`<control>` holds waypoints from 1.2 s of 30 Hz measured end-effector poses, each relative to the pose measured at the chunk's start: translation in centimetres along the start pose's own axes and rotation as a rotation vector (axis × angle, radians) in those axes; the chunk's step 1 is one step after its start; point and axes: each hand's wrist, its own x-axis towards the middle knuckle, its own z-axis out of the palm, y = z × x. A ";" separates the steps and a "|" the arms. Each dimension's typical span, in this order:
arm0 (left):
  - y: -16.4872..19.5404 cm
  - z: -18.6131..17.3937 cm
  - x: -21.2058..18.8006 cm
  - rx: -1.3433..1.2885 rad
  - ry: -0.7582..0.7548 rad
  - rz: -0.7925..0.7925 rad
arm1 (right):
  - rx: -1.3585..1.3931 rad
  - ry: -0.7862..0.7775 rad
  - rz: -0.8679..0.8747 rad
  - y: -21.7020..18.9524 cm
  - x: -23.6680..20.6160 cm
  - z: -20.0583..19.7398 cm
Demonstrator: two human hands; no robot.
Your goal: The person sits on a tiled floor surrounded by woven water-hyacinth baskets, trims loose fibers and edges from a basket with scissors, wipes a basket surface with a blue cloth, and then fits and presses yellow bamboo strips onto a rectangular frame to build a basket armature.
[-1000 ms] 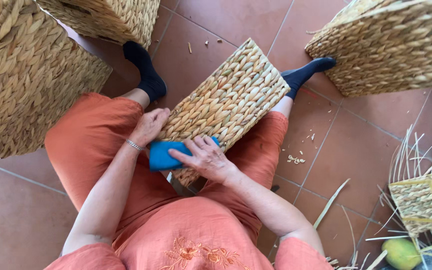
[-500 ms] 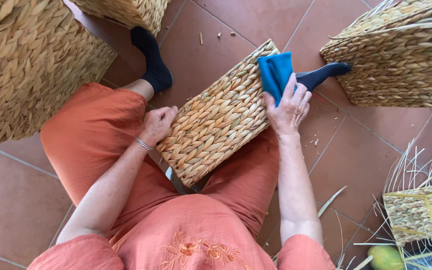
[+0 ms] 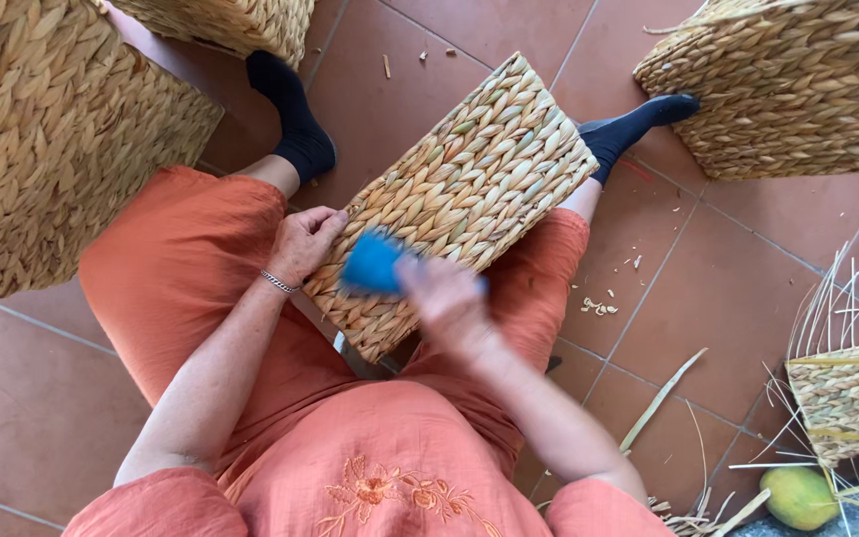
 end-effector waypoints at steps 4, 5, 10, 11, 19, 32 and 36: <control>0.9 0.0 0.0 -0.020 0.022 -0.020 | -0.329 0.098 0.325 14.3 1.4 1.6; 1.1 0.0 0.0 -0.021 0.025 -0.004 | -0.276 0.122 0.428 16.8 1.6 1.7; 1.3 0.2 -0.1 0.064 0.055 -0.044 | -0.231 0.111 0.587 16.7 1.7 2.4; 1.1 0.2 -0.1 0.066 0.060 -0.057 | -0.280 0.055 0.533 13.8 1.4 2.4; -1.7 0.4 1.1 0.006 0.074 -0.029 | 0.282 0.058 -0.030 -4.9 -3.0 -1.7; 3.4 3.7 9.5 -0.247 -0.045 -0.025 | 1.034 0.633 1.200 25.3 -7.0 9.1; 7.8 8.5 13.7 -0.023 -0.058 0.109 | 1.531 0.635 1.224 26.4 -7.7 11.0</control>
